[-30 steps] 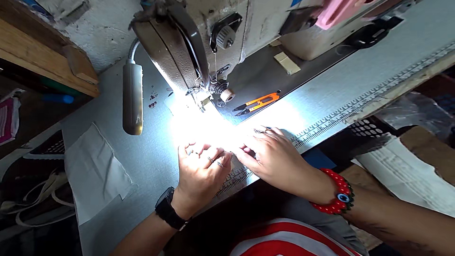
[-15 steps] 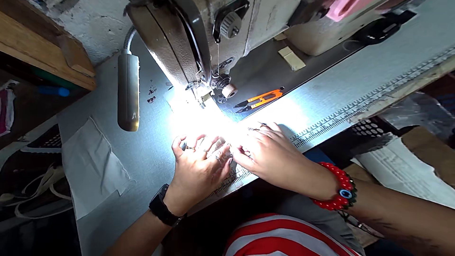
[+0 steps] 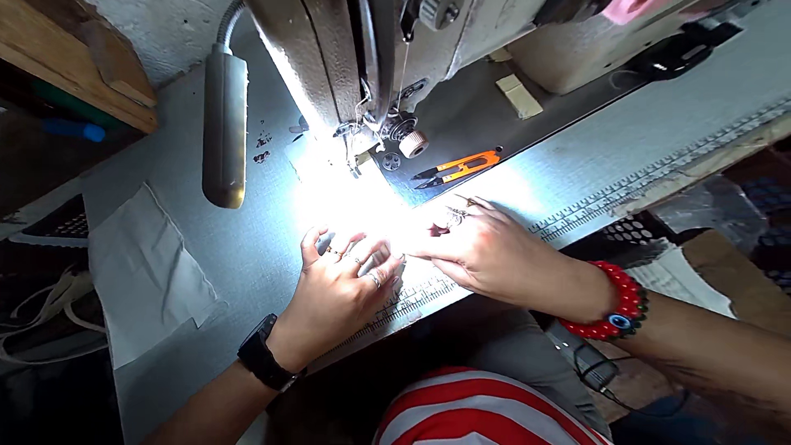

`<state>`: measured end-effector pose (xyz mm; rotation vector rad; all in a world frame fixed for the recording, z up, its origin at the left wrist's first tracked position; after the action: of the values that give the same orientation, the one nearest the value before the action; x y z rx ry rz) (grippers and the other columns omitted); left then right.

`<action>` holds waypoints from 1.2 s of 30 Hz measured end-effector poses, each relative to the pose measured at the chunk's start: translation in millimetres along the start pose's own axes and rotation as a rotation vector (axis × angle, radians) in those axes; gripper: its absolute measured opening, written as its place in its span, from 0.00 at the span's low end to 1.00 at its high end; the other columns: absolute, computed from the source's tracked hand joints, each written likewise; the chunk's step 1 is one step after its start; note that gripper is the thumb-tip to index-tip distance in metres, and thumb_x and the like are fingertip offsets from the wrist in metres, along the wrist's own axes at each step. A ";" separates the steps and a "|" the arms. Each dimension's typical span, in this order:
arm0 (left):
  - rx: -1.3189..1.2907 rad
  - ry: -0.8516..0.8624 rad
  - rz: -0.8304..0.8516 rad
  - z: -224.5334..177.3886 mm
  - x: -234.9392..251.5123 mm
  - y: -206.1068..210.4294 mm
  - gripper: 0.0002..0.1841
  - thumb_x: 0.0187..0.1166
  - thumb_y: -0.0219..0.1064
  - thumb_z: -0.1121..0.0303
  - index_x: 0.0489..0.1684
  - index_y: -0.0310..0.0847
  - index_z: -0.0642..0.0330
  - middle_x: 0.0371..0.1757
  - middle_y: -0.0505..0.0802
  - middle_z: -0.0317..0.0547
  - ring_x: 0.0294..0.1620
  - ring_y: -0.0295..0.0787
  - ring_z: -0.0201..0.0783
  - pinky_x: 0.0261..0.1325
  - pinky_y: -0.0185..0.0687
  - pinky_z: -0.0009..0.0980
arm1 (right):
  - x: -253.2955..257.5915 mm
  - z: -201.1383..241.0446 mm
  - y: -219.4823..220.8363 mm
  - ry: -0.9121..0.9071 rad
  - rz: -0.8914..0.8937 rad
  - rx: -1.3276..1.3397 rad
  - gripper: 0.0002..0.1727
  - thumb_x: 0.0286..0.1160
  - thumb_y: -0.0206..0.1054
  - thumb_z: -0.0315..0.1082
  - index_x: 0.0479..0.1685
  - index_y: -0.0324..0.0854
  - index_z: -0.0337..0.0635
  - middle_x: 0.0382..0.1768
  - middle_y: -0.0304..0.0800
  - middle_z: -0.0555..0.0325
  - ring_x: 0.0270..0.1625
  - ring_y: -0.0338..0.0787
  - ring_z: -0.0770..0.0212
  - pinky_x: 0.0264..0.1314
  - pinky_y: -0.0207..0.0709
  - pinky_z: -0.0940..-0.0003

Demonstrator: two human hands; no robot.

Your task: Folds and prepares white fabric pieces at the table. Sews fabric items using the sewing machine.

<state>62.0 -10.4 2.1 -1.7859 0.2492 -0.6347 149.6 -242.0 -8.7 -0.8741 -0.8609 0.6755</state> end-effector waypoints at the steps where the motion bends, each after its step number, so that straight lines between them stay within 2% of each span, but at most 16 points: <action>1: -0.007 0.013 -0.005 0.8 -2.1 -0.8 0.15 0.87 0.59 0.56 0.59 0.93 0.34 0.64 0.94 0.36 0.74 0.83 0.42 0.81 0.51 0.61 | -0.7 -2.1 -0.6 -0.036 0.004 0.004 0.17 0.82 0.57 0.39 0.49 0.96 0.64 0.37 0.88 0.61 0.52 0.85 0.57 0.58 0.74 0.55; 7: -0.056 0.040 -0.050 7.4 -7.5 -0.5 0.13 0.85 0.62 0.59 0.55 0.95 0.36 0.62 0.95 0.36 0.75 0.83 0.40 0.82 0.51 0.59 | -3.4 -10.1 -3.1 -0.073 0.012 0.067 0.17 0.81 0.59 0.39 0.46 0.97 0.66 0.43 0.90 0.61 0.57 0.84 0.58 0.61 0.71 0.56; 10: -0.057 0.037 -0.052 5.3 -6.1 0.4 0.13 0.85 0.62 0.60 0.54 0.95 0.38 0.61 0.95 0.35 0.74 0.83 0.39 0.81 0.51 0.59 | -2.5 -11.7 -4.5 -0.071 -0.007 0.055 0.18 0.81 0.58 0.39 0.46 0.97 0.66 0.39 0.90 0.63 0.54 0.84 0.58 0.58 0.71 0.55; 13: -0.049 0.029 -0.059 5.0 -6.6 1.1 0.12 0.85 0.63 0.60 0.52 0.95 0.39 0.60 0.96 0.35 0.73 0.84 0.38 0.82 0.52 0.58 | 0.2 -10.3 -5.1 -0.029 -0.051 0.081 0.17 0.76 0.57 0.36 0.44 0.96 0.58 0.40 0.90 0.62 0.53 0.86 0.59 0.56 0.76 0.58; 17: -0.048 0.033 -0.071 4.3 -7.2 0.9 0.12 0.84 0.63 0.61 0.51 0.96 0.41 0.57 0.96 0.34 0.71 0.85 0.38 0.81 0.53 0.57 | -0.1 -9.0 -3.1 -0.065 -0.017 0.018 0.17 0.80 0.58 0.36 0.47 0.96 0.62 0.44 0.90 0.59 0.56 0.85 0.56 0.59 0.74 0.54; 23: -0.023 0.035 -0.049 1.9 -5.4 0.8 0.14 0.84 0.62 0.61 0.58 0.94 0.37 0.58 0.96 0.34 0.71 0.84 0.39 0.81 0.52 0.59 | 1.8 -2.3 -9.1 -0.176 -0.005 -0.188 0.16 0.81 0.59 0.32 0.50 0.94 0.58 0.43 0.91 0.54 0.55 0.88 0.50 0.57 0.76 0.52; 26: -0.018 0.042 -0.047 2.1 -6.0 1.2 0.15 0.84 0.61 0.61 0.57 0.94 0.37 0.59 0.96 0.35 0.72 0.84 0.41 0.81 0.52 0.60 | 2.8 1.0 -11.2 -0.199 0.012 -0.234 0.16 0.82 0.59 0.31 0.50 0.93 0.57 0.39 0.91 0.53 0.50 0.88 0.50 0.51 0.74 0.53; 28: -0.033 0.048 -0.074 2.9 -7.0 2.3 0.13 0.84 0.63 0.62 0.53 0.95 0.39 0.57 0.96 0.35 0.70 0.85 0.39 0.81 0.53 0.59 | 2.4 2.8 -11.6 -0.204 0.022 -0.230 0.15 0.84 0.58 0.33 0.51 0.93 0.58 0.40 0.91 0.55 0.50 0.87 0.51 0.49 0.72 0.54; 30: -0.025 0.050 -0.098 2.8 -6.0 1.8 0.11 0.84 0.64 0.62 0.49 0.96 0.43 0.54 0.97 0.34 0.68 0.87 0.37 0.81 0.55 0.57 | 1.7 2.6 -10.4 -0.211 0.018 -0.245 0.15 0.84 0.58 0.33 0.50 0.92 0.58 0.36 0.89 0.55 0.43 0.85 0.51 0.43 0.70 0.55; 33: -0.011 0.061 -0.113 1.4 -4.2 1.2 0.10 0.84 0.65 0.64 0.44 0.96 0.48 0.49 0.97 0.35 0.62 0.88 0.37 0.79 0.58 0.54 | 3.6 6.6 -11.4 -0.209 0.041 -0.282 0.15 0.85 0.58 0.33 0.50 0.92 0.57 0.34 0.88 0.56 0.40 0.84 0.52 0.43 0.68 0.54; 34: 0.003 0.065 -0.121 1.1 -4.3 1.5 0.10 0.84 0.65 0.64 0.43 0.96 0.49 0.49 0.97 0.35 0.61 0.88 0.36 0.79 0.58 0.53 | 4.7 7.4 -10.6 -0.222 0.037 -0.294 0.14 0.83 0.58 0.32 0.48 0.91 0.55 0.30 0.86 0.56 0.36 0.83 0.53 0.41 0.67 0.54; 36: 0.011 0.067 -0.144 1.5 -5.1 2.1 0.10 0.82 0.65 0.65 0.41 0.95 0.50 0.50 0.97 0.36 0.64 0.87 0.37 0.79 0.57 0.53 | 6.1 7.7 -9.8 -0.232 0.023 -0.292 0.14 0.83 0.58 0.30 0.47 0.91 0.54 0.28 0.85 0.58 0.34 0.83 0.54 0.42 0.67 0.55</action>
<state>58.8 -7.4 -1.6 -1.7852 0.1632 -0.7974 147.6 -239.0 4.7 -1.0814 -1.1797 0.6897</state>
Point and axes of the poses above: each hand's wrist, its own x-axis towards the middle knuckle, its own y-axis out of the palm, z = x × y, the point moved 1 cm from there along x, towards the middle knuckle
